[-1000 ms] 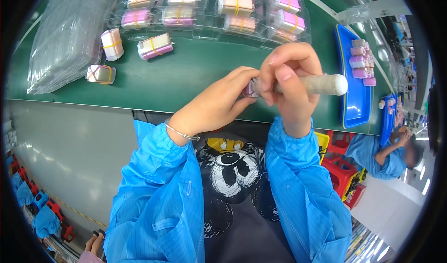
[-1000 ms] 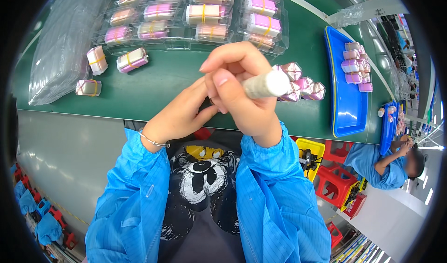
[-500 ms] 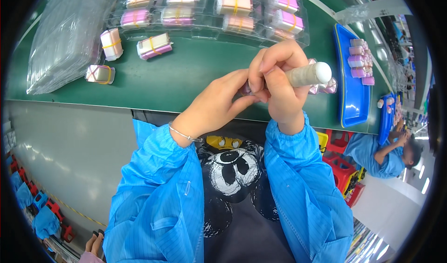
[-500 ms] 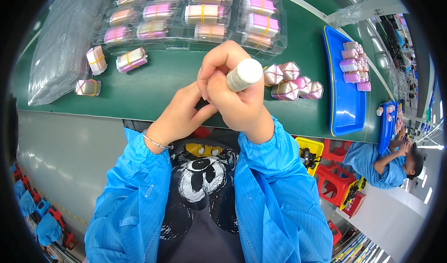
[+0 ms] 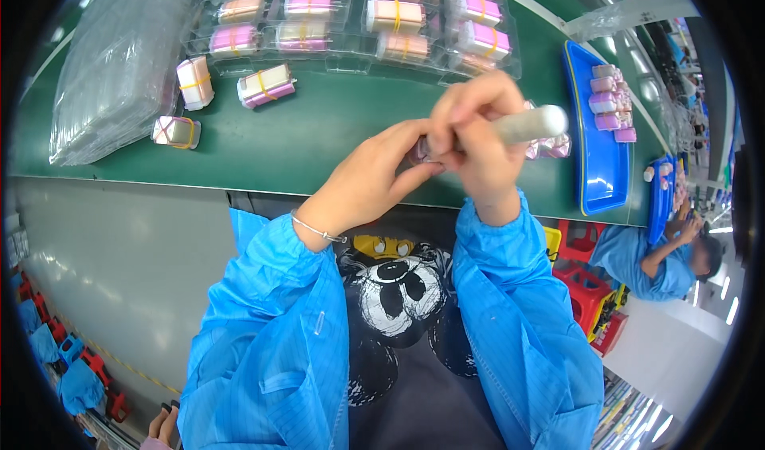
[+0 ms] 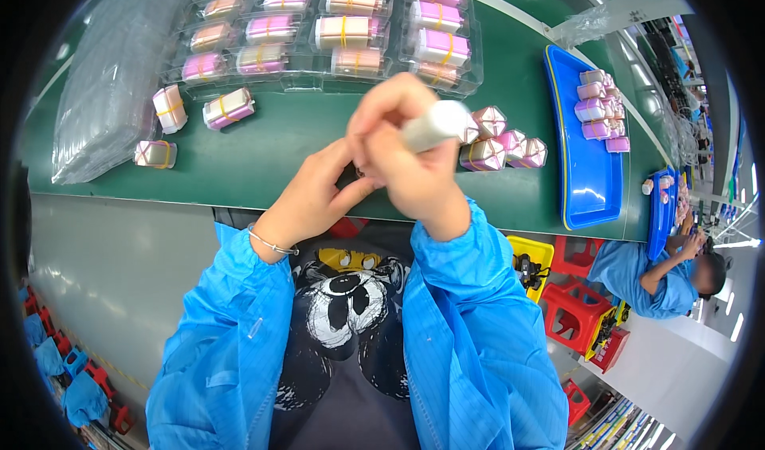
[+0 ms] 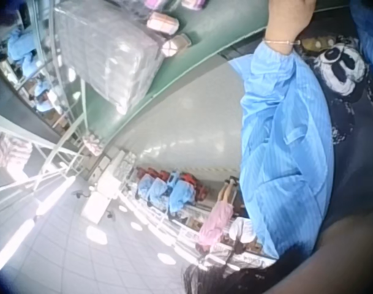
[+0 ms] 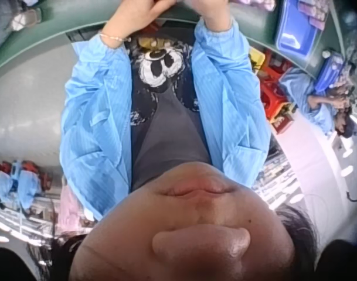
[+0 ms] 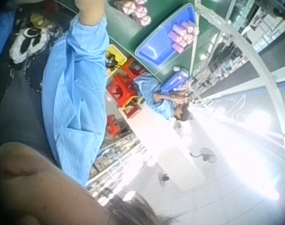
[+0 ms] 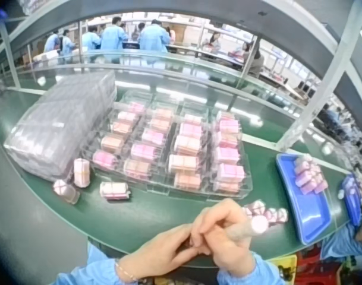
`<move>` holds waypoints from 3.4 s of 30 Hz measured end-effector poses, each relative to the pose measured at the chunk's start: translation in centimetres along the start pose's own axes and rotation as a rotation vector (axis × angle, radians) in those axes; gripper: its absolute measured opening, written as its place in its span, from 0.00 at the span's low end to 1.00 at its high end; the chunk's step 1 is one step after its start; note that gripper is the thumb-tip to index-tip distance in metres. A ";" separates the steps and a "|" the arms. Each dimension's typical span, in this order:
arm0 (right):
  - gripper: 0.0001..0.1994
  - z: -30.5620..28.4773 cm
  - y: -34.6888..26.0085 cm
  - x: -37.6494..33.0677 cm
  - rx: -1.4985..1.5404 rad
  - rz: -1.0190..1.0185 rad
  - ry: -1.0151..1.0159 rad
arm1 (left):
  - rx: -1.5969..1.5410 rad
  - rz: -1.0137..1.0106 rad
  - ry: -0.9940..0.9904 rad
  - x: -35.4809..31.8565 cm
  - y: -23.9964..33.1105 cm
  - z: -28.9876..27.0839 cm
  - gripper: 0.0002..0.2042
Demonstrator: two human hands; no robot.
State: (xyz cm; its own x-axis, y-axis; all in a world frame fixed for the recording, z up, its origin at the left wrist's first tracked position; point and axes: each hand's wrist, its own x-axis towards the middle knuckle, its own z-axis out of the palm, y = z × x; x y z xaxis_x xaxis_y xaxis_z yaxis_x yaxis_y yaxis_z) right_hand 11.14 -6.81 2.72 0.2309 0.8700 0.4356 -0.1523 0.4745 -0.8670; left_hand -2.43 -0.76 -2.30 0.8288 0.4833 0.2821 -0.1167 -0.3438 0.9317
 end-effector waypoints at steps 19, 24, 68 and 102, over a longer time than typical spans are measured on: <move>0.13 -0.7 -0.9 -3.1 -0.204 0.653 0.291 | -0.687 -0.369 0.093 0.1 -0.5 -0.9 0.54; 0.14 0.6 -0.5 -1.2 -0.280 0.727 0.133 | -0.586 -0.349 0.112 0.1 -0.2 -0.2 0.56; 0.12 0.6 -1.8 -0.5 -0.015 -0.130 0.124 | 0.347 -0.022 0.029 -1.3 -0.1 -1.1 0.20; 0.06 2.3 -0.1 0.4 -0.129 0.045 -0.020 | 0.256 0.085 0.119 -1.1 -0.2 -0.7 0.14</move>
State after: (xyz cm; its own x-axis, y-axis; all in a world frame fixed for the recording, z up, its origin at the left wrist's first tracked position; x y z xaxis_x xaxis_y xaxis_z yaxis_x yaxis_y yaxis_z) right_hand 9.01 -6.21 3.52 0.2069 0.8931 0.3994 -0.0369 0.4151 -0.9090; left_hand -3.71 -0.68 -2.62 0.7502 0.5295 0.3959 -0.0287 -0.5722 0.8196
